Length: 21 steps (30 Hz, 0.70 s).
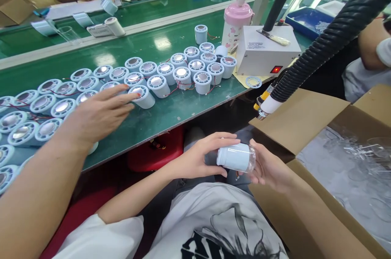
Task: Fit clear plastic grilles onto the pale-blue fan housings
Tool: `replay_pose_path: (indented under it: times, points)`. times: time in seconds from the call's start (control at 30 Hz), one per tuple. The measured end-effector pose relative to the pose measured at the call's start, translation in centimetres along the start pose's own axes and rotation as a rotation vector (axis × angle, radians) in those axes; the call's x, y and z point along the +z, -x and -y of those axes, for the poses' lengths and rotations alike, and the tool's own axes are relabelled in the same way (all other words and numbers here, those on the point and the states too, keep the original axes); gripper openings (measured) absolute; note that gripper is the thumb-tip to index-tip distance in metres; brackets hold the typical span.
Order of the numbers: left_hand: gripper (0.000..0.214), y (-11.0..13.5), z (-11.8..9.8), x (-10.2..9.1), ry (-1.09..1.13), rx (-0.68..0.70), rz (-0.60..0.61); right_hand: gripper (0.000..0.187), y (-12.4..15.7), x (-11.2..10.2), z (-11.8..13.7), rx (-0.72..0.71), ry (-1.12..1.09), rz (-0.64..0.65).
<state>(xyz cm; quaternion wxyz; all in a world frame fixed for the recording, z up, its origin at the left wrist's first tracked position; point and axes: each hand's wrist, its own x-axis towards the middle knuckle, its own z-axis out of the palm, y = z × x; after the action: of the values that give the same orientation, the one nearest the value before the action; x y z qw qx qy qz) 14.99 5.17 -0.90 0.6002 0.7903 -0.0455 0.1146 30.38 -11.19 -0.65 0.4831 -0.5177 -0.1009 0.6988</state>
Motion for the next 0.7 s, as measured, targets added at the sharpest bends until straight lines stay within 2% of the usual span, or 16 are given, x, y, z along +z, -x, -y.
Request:
replay_pose_path:
  times: [0.1, 0.17, 0.23, 0.33, 0.4, 0.47, 0.63, 0.7]
  points:
    - [0.06, 0.1, -0.5, 0.3, 0.046, -0.078, -0.012, 0.061, -0.1, -0.1, -0.3, 0.032, 0.028, 0.043]
    - [0.059, 0.1, -0.8, 0.4, 0.096, -0.159, -0.032, 0.067, -0.1, -0.3, -0.7, -0.057, 0.094, 0.051]
    - [0.062, 0.2, -1.1, 0.4, 0.147, -0.241, -0.056, 0.065, 0.1, -0.7, -1.4, -0.321, 0.225, -0.013]
    - [0.064, 0.3, -1.4, 0.3, 0.233, -0.351, -0.05, 0.068, 0.5, -1.4, -2.1, -0.847, 0.626, -0.168]
    - [0.064, 0.2, -1.5, 0.2, 0.261, -0.404, -0.016, 0.061, 0.8, -1.8, -2.3, -1.027, 0.898, -0.186]
    - [0.069, 0.1, -1.5, 0.1, 0.263, -0.415, 0.022, 0.053, 1.0, -2.0, -2.3, -1.011, 0.952, -0.162]
    - [0.076, -0.1, -1.2, -0.1, 0.312, -0.289, 0.061, 0.047, 1.2, -1.5, -2.1, -0.609, 0.407, -0.06]
    - [0.074, 0.0, -1.1, -0.2, 0.381, -0.307, 0.075, 0.045, 1.3, -1.3, -1.9, -0.545, 0.341, -0.067]
